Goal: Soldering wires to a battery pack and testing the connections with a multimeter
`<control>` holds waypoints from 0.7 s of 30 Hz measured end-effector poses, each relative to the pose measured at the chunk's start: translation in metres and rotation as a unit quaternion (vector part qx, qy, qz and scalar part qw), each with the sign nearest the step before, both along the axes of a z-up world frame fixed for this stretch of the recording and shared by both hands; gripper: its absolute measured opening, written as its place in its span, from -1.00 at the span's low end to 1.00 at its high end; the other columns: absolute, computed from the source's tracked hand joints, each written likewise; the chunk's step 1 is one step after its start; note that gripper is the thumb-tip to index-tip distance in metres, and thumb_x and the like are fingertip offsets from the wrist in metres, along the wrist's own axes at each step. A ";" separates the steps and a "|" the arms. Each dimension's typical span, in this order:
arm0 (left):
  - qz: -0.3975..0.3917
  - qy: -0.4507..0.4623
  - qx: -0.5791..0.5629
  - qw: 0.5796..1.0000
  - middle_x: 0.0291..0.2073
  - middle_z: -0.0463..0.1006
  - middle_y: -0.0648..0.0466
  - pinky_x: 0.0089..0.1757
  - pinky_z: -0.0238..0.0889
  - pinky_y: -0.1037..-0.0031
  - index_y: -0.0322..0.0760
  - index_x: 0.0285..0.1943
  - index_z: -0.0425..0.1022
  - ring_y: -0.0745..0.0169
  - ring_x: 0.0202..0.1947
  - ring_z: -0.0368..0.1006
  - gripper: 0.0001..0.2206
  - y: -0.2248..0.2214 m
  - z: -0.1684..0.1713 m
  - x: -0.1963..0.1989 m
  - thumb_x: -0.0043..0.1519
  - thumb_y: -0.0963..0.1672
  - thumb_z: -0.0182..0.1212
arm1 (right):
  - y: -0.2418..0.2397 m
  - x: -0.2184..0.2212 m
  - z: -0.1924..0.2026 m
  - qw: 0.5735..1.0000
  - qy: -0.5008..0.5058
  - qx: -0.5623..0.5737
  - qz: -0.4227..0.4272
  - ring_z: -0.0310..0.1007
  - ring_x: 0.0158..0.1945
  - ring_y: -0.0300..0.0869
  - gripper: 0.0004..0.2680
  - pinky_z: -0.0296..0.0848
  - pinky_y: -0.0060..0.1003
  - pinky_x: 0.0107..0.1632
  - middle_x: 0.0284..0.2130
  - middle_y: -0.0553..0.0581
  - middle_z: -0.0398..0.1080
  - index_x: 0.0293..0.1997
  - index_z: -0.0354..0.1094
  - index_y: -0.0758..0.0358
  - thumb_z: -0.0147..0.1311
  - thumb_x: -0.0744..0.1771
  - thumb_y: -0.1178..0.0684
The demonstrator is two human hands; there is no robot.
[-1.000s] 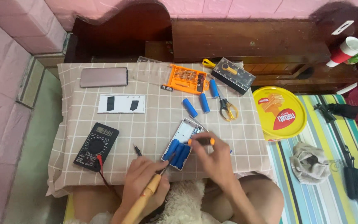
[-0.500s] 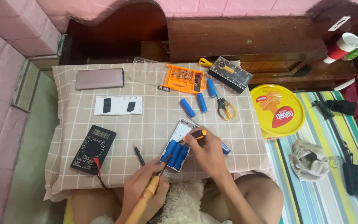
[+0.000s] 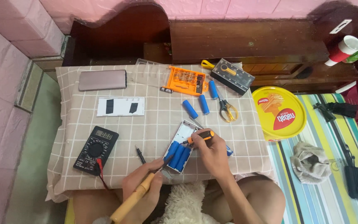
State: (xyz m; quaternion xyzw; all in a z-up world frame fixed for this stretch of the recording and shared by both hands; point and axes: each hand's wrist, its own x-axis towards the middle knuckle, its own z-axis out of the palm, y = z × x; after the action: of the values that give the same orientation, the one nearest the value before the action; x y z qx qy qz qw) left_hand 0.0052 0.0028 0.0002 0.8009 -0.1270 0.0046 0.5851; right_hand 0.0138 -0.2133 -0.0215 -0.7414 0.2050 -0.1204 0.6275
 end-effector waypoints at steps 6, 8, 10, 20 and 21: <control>0.000 0.051 -0.035 0.998 -0.54 0.71 0.06 -0.48 0.33 0.65 -0.36 -0.08 0.67 0.41 -0.59 0.48 -0.77 0.001 -0.003 0.002 0.12 -0.23 0.19 | -0.002 0.000 -0.005 0.995 -0.027 0.093 -0.014 0.44 -0.34 -0.19 -0.86 0.47 -0.38 -0.22 -0.39 0.20 0.55 -0.20 0.52 0.47 0.08 0.33 0.17; 0.002 0.033 -0.018 0.999 -0.53 0.71 0.07 -0.49 0.32 0.65 -0.37 -0.07 0.65 0.43 -0.60 0.47 -0.78 0.000 -0.001 0.004 0.14 -0.20 0.20 | -0.001 0.000 -0.007 0.997 -0.027 0.078 -0.006 0.43 -0.36 -0.21 -0.87 0.46 -0.39 -0.25 -0.42 0.18 0.53 -0.19 0.52 0.45 0.09 0.33 0.16; 0.004 0.015 0.000 1.000 -0.52 0.71 0.07 -0.50 0.31 0.65 -0.38 -0.05 0.63 0.44 -0.62 0.45 -0.78 -0.002 0.003 0.003 0.16 -0.18 0.22 | 0.000 -0.004 -0.001 0.998 -0.026 0.065 0.001 0.42 -0.38 -0.23 -0.87 0.44 -0.40 -0.28 -0.45 0.16 0.51 -0.17 0.53 0.42 0.11 0.33 0.15; -0.055 -0.063 0.070 0.994 -0.08 0.70 -0.11 -0.14 0.56 0.44 -0.40 -0.05 0.58 0.14 -0.19 0.70 -0.73 -0.003 0.007 0.010 0.05 -0.23 0.30 | 0.019 -0.014 0.026 0.971 -0.083 -0.217 0.049 0.53 -0.26 -0.17 -0.87 0.52 -0.35 -0.18 -0.21 0.12 0.52 -0.19 0.46 0.30 0.23 0.26 0.11; -0.069 -0.035 0.093 0.993 -0.12 0.71 -0.10 -0.21 0.58 0.47 -0.40 -0.03 0.56 0.19 -0.27 0.71 -0.71 -0.002 0.007 0.012 0.06 -0.21 0.30 | 0.019 -0.014 0.029 0.967 -0.093 -0.227 0.075 0.53 -0.20 -0.15 -0.87 0.53 -0.33 -0.15 -0.12 0.17 0.49 -0.19 0.45 0.32 0.22 0.27 0.12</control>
State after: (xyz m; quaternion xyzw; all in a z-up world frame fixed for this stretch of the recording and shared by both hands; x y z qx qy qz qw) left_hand 0.0171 0.0012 0.0076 0.8408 -0.2019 -0.0197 0.5019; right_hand -0.0007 -0.1940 0.0073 -0.8631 0.0569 -0.1851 0.4664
